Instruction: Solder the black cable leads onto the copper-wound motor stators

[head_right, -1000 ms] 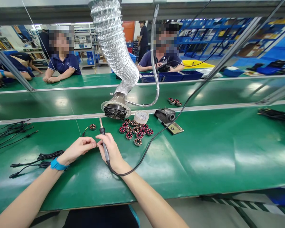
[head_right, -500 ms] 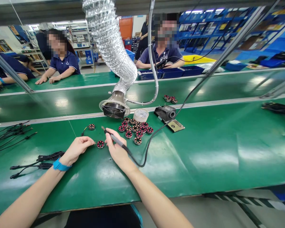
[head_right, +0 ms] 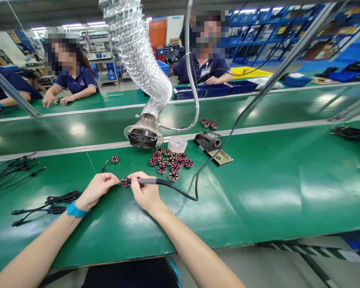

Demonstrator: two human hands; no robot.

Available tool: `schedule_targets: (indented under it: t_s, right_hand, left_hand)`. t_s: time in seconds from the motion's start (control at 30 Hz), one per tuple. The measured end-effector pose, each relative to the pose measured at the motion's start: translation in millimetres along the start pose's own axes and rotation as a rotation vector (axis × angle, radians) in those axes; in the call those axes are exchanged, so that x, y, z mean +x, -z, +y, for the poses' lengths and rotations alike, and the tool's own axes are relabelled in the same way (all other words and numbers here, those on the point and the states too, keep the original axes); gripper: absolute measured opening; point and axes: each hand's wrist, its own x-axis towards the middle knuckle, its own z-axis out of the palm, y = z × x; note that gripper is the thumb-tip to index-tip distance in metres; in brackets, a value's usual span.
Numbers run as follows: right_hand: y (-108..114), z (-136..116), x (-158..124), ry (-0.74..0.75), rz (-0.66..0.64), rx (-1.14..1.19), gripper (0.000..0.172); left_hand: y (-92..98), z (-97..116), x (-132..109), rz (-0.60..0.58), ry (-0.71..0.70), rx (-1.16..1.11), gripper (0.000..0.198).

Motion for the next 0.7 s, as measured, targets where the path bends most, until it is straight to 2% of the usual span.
schedule_targets:
  t_s: [0.17, 0.4, 0.7]
  right_hand:
    - [-0.9, -0.4, -0.8, -0.008, -0.030, -0.003, 0.025]
    - [-0.7, -1.8, -0.1, -0.027, -0.039, 0.002, 0.026]
    - [-0.2, -1.0, 0.6, -0.069, 0.046, 0.023, 0.025]
  left_hand:
    - [-0.2, 1.6, -0.6, -0.006, -0.035, -0.008, 0.023]
    - [-0.7, 3.5, -1.4, 0.006, -0.004, -0.001, 0.023]
    - [0.3, -0.2, -0.6, -0.009, -0.028, -0.003, 0.025]
